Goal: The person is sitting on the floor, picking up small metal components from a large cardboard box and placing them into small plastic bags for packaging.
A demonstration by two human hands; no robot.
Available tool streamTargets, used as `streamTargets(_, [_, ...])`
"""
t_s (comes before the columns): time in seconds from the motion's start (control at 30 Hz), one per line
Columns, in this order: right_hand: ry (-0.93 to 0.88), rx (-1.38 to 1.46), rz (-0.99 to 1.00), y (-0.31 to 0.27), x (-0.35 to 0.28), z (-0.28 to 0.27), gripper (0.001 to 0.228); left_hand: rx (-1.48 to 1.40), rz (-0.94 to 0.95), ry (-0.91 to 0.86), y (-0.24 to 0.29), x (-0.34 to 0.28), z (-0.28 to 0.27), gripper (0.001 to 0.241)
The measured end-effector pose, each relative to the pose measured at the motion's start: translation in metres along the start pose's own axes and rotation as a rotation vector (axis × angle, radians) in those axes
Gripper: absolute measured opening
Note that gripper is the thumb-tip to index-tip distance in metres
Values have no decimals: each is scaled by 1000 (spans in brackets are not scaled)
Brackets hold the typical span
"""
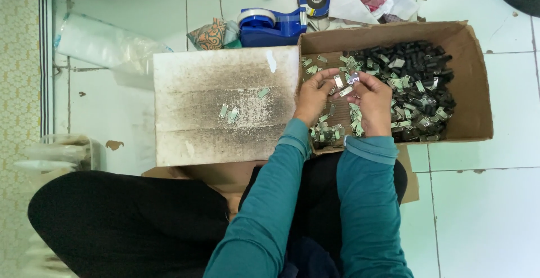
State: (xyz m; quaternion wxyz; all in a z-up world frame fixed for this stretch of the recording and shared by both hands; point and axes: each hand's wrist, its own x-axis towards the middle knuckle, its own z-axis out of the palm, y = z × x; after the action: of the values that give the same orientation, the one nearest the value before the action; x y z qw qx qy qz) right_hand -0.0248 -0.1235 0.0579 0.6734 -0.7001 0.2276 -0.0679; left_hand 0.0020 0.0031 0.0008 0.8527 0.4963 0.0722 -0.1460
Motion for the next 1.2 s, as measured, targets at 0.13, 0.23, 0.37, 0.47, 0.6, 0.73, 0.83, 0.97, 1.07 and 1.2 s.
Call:
streamTargets(0.13, [6,-18,-22,-7,-6,4,30,-32,-38,-19,2,-2,-2,34])
streamTargets(0.23, [14,-16,-35,-3,-1,0,28,-64,-71,-48,9,-6,-2,35])
streamTargets(0.37, [41,-122,-64,-3,-2,-2,25,-39,-49,-43,23,-15,0,32])
streamTargets(0.47, [55,-161,-91,-8,-5,3,21,-52,-77,-39,14,-6,-3,29])
streamTargets(0.6, [74,-146,-138,-11,-8,4,18,-110,-140,-45,8,-3,-8,33])
streamTargets(0.73, [63,-136,-143,-19,-14,8,18,-117,-144,-38,22,-10,-3,37])
streamTargets(0.83, [44,-112,-99,-18,-17,14,20,-221,-151,-37,35,-19,3,44])
streamTargets(0.97, [-31,-127,-179,-21,-24,27,22,-256,-147,-56,41,-25,-2,51])
streamTargets(1.07, [-108,-183,-221,-32,-36,46,22,-211,-119,-17,74,-50,-13,55])
streamTargets(1.2, [-309,-275,-294,-49,-63,80,24,107,39,187,144,-103,-19,57])
